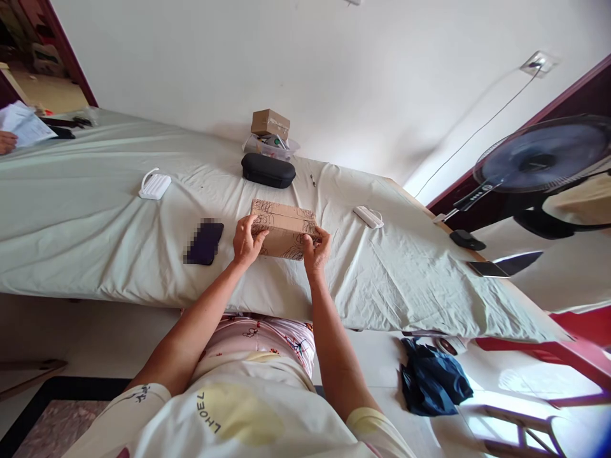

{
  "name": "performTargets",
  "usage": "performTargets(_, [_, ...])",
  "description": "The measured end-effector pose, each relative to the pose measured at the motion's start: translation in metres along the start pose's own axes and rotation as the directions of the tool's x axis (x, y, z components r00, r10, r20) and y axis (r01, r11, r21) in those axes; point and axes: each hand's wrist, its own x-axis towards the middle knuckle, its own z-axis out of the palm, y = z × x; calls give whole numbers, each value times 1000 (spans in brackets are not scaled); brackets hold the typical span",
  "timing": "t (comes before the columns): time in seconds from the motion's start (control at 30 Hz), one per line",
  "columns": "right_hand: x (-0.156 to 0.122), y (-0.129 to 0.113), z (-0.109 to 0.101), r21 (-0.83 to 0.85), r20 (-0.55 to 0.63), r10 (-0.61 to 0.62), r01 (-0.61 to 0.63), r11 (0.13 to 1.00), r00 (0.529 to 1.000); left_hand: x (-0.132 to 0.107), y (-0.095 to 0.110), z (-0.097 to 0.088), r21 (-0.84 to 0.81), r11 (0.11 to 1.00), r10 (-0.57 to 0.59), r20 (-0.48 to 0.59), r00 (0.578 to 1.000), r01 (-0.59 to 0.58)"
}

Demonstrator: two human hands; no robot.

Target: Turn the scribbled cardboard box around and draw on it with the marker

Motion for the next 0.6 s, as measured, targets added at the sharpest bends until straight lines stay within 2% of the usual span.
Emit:
performTargets(0.07, [-7,5,3,53,-26,-1,2,999,1000,-4,-5,-2,-38,999,0,0,1000,0])
performTargets(0.17, [-16,15,9,97,-30,94,-90,991,995,-9,-14,-3,-93,991,-93,16,996,94])
performTargets(0.3, [-21,30,12,8,138,209,-213,977,968,-15,-29,0,-62,978,-192,98,977,198])
performTargets(0.4, [-21,38,12,-58,206,224,-217,974,953,-18,-37,3,-33,973,-220,142,965,227])
performTargets(0.6, [-21,43,14,-71,169,178,-168,983,969,-17,-39,3,-51,978,-192,142,971,201])
